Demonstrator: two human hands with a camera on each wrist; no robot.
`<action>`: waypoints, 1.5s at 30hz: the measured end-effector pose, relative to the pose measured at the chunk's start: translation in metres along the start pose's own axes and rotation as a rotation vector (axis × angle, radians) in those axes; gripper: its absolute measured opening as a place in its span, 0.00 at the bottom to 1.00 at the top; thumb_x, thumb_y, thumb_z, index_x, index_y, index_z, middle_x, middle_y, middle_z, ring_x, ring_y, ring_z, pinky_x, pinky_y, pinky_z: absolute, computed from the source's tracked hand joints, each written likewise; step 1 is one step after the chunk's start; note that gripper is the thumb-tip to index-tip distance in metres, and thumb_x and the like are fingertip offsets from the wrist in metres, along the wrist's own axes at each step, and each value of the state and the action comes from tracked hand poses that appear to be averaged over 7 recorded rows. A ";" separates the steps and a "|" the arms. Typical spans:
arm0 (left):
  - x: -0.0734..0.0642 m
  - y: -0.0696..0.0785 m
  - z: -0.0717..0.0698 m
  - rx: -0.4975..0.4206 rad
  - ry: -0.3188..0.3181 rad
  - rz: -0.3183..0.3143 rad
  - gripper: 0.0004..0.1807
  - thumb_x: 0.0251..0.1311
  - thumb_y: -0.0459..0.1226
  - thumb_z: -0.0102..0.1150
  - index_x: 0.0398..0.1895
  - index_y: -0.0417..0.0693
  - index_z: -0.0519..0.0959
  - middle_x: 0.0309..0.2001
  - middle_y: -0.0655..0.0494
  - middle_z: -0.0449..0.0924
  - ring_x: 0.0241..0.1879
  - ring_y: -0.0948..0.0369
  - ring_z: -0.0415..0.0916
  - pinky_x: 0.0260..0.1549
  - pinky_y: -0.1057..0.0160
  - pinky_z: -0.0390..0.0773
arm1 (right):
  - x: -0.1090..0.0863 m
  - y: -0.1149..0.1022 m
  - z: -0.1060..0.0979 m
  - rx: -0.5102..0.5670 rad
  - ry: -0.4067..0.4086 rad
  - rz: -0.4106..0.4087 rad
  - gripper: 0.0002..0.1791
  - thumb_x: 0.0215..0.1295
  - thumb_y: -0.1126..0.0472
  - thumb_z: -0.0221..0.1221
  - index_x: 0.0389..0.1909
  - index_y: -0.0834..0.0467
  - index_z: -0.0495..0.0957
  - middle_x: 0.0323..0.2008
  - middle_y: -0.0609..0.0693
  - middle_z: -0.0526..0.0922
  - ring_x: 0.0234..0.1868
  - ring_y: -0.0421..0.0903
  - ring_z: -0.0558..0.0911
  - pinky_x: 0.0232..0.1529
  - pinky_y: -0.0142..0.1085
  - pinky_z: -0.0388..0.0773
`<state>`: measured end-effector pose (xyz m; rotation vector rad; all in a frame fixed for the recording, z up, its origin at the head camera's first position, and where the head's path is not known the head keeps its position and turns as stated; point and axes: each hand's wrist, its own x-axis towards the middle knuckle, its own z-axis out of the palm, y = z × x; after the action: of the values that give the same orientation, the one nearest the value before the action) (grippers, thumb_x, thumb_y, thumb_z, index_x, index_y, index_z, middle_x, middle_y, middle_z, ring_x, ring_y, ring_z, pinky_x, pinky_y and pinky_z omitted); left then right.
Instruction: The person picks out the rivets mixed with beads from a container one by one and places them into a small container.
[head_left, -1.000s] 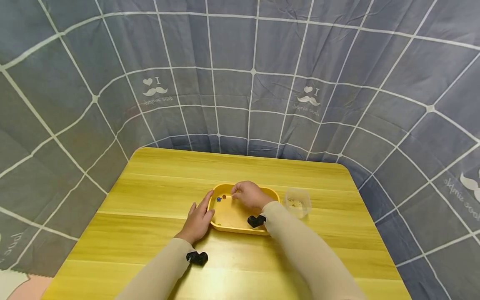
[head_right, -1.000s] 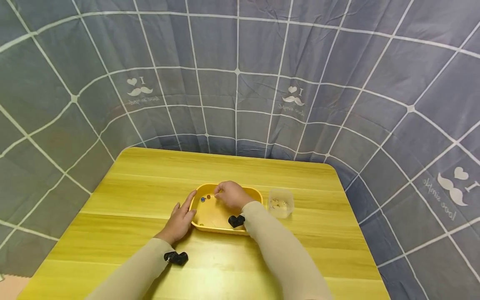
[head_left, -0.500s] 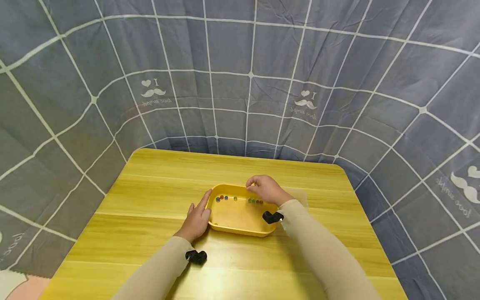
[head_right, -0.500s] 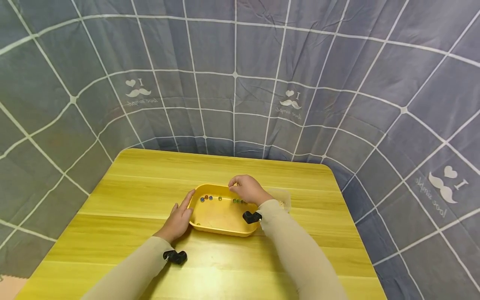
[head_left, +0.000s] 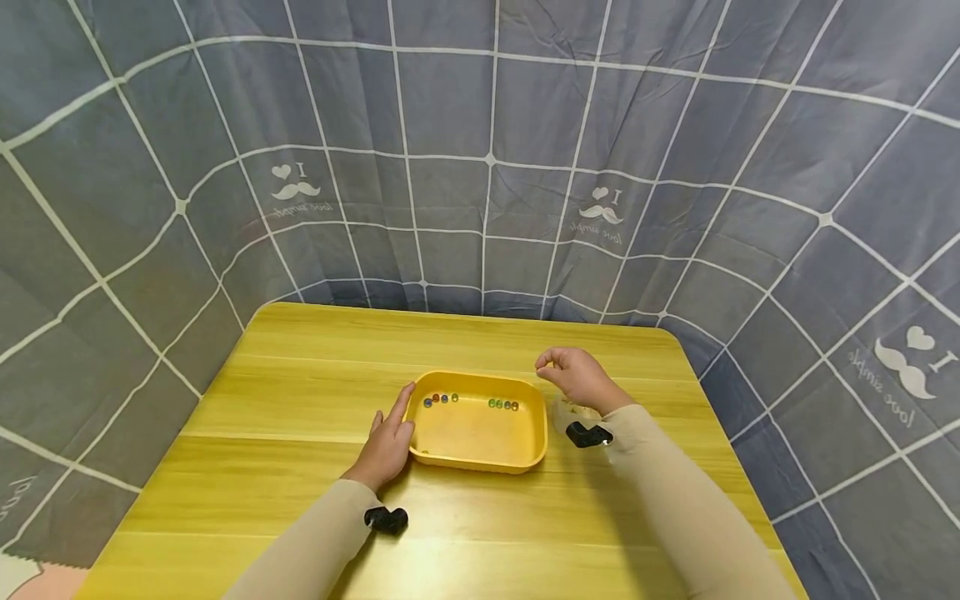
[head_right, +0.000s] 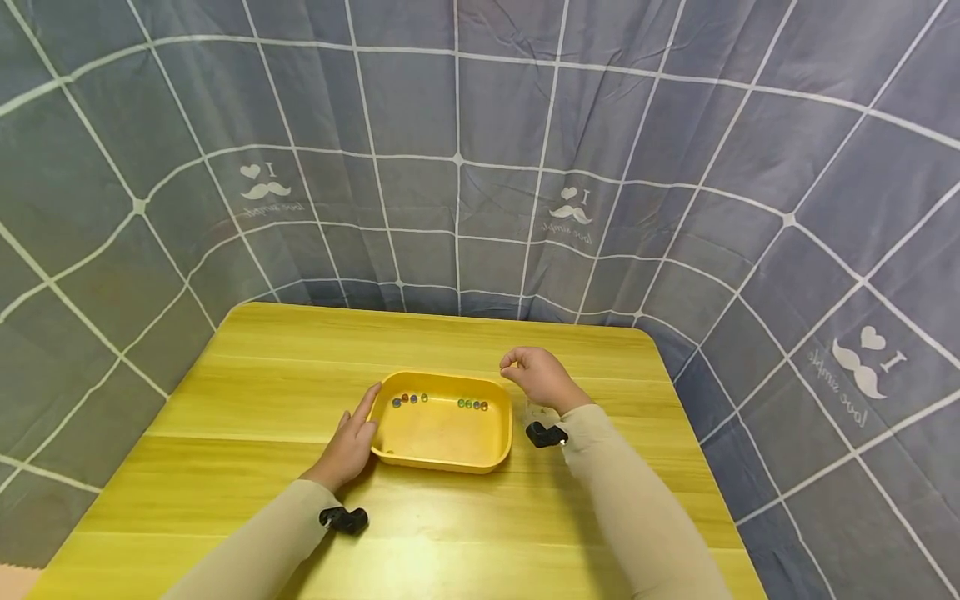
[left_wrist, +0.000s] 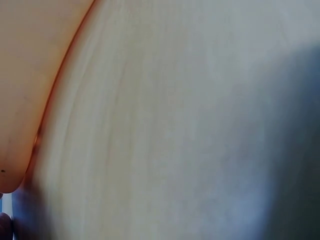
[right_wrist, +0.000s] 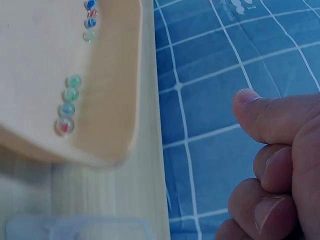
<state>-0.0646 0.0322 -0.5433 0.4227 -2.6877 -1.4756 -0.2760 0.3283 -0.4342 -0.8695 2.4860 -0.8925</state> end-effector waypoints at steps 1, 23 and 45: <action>0.000 0.000 -0.001 0.001 -0.001 -0.002 0.35 0.81 0.38 0.34 0.88 0.65 0.45 0.85 0.51 0.54 0.77 0.37 0.63 0.83 0.38 0.27 | -0.002 0.002 -0.002 -0.005 0.004 0.001 0.10 0.78 0.56 0.59 0.49 0.55 0.86 0.18 0.44 0.67 0.19 0.43 0.63 0.26 0.36 0.67; -0.009 -0.003 -0.002 -0.039 -0.005 -0.010 0.34 0.82 0.43 0.37 0.87 0.67 0.46 0.83 0.45 0.57 0.80 0.31 0.52 0.81 0.32 0.28 | -0.035 0.047 -0.024 -0.049 0.076 0.061 0.13 0.76 0.59 0.60 0.51 0.64 0.85 0.23 0.48 0.74 0.25 0.45 0.69 0.30 0.37 0.69; -0.015 -0.004 -0.003 -0.016 0.000 0.024 0.34 0.83 0.44 0.40 0.87 0.66 0.46 0.77 0.38 0.68 0.73 0.34 0.69 0.82 0.36 0.28 | -0.052 0.062 -0.024 -0.018 0.073 0.124 0.13 0.78 0.59 0.58 0.52 0.63 0.84 0.22 0.46 0.71 0.24 0.45 0.65 0.28 0.38 0.66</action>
<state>-0.0491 0.0314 -0.5434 0.3883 -2.6687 -1.4898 -0.2763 0.4108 -0.4520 -0.6918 2.5820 -0.8752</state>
